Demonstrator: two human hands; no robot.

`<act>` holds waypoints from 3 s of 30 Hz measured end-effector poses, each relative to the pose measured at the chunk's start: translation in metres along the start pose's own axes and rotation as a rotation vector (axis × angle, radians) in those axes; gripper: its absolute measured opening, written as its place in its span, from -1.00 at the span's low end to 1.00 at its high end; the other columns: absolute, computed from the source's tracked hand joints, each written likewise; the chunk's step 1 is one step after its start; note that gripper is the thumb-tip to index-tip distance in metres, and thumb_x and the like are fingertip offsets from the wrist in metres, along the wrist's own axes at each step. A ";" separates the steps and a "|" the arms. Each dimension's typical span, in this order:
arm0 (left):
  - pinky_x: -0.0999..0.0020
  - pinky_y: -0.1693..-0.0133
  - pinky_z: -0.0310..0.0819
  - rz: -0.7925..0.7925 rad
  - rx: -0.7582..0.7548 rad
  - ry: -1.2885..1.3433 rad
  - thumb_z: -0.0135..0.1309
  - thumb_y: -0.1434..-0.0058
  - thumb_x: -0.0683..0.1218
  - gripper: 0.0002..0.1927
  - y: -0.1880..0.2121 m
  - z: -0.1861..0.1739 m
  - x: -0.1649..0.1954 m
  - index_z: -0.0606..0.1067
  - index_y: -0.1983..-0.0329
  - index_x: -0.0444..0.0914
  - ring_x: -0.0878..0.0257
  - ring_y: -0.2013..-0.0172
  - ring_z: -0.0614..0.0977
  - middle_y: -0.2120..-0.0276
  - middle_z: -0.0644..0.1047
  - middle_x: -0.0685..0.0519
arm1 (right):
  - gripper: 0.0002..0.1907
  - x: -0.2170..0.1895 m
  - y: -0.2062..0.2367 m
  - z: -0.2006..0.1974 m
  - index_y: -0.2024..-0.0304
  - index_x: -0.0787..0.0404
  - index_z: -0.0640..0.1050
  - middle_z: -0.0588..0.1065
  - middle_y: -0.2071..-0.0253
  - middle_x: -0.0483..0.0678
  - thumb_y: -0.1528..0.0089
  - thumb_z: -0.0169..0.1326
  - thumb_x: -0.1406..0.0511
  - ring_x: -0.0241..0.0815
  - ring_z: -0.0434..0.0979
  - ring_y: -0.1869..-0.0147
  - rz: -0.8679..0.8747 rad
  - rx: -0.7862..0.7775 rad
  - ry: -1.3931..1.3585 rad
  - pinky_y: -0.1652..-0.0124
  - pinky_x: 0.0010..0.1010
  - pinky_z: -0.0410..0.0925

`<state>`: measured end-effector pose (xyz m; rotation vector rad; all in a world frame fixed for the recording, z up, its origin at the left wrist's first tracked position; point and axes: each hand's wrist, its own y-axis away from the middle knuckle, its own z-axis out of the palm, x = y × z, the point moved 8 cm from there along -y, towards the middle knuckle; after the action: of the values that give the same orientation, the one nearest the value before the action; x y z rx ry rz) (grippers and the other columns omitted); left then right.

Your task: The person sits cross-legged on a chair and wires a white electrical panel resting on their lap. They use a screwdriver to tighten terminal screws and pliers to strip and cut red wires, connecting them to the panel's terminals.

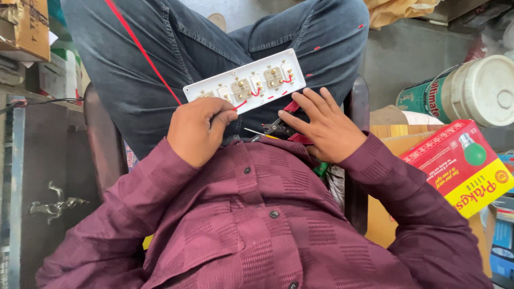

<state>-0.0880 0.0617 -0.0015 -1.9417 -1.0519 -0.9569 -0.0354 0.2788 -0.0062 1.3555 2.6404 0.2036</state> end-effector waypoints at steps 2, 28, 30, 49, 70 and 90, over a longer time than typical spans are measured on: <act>0.21 0.27 0.49 -0.040 -0.022 0.028 0.14 -0.27 -0.15 -0.88 -0.001 0.001 -0.007 0.61 0.23 -0.30 0.00 0.33 0.66 0.38 0.60 -0.10 | -0.07 -0.001 -0.002 0.001 -0.35 0.05 0.36 0.20 -0.34 0.24 0.11 0.31 0.23 0.28 0.08 -0.46 -0.016 0.038 0.026 -0.36 0.19 -0.04; 0.45 0.30 0.48 -0.244 -0.023 0.332 0.21 -0.27 -0.15 -0.81 -0.028 0.018 -0.011 0.64 0.09 -0.31 0.38 0.39 0.60 0.38 0.66 0.00 | -0.15 0.076 0.017 -0.006 -0.34 0.27 0.36 0.26 -0.14 0.24 -0.08 0.43 0.20 0.29 0.30 -0.18 0.527 0.638 -0.057 -0.15 0.01 0.24; 0.45 0.25 0.48 -0.131 0.000 0.318 0.19 -0.29 -0.17 -0.80 -0.033 0.015 -0.002 0.63 0.05 -0.32 0.41 0.33 0.61 0.31 0.65 0.03 | -0.31 0.074 0.019 -0.013 -0.27 0.25 0.42 0.31 -0.12 0.18 -0.08 0.28 0.33 0.21 0.37 -0.18 0.471 0.667 -0.245 -0.18 -0.07 0.30; 0.39 0.29 0.43 -0.057 0.002 0.307 0.16 -0.29 -0.20 -0.84 -0.036 0.014 0.017 0.62 0.10 -0.35 0.29 0.35 0.58 0.32 0.61 -0.01 | -0.28 -0.015 -0.019 -0.063 -0.14 0.21 0.48 0.36 -0.08 0.14 0.13 0.23 0.35 0.20 0.37 -0.16 0.101 0.683 -0.264 -0.19 -0.05 0.27; 0.36 0.32 0.36 -0.018 0.161 0.156 0.20 -0.30 -0.12 -0.79 -0.028 0.025 -0.009 0.52 0.09 -0.33 0.21 0.43 0.46 0.40 0.45 -0.05 | -0.31 -0.004 -0.011 -0.016 -0.21 0.29 0.30 0.32 -0.09 0.11 0.00 0.09 0.42 0.00 0.41 -0.07 0.194 0.520 -0.783 -0.07 -0.34 0.33; 0.30 -0.35 0.25 0.062 -0.021 0.852 0.29 -0.31 -0.22 -0.82 -0.034 0.007 0.032 0.67 0.02 -0.25 0.28 -0.18 0.40 -0.17 0.41 0.03 | -0.84 -0.013 -0.057 -0.074 0.00 0.29 0.60 0.57 0.08 -0.02 -0.38 0.16 0.36 -0.18 0.55 0.02 -0.173 0.451 -1.208 -0.02 -0.40 0.38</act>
<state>-0.1034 0.0923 0.0305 -1.3255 -0.4757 -1.5531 -0.0883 0.2320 0.0561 0.8466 1.7318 -0.9625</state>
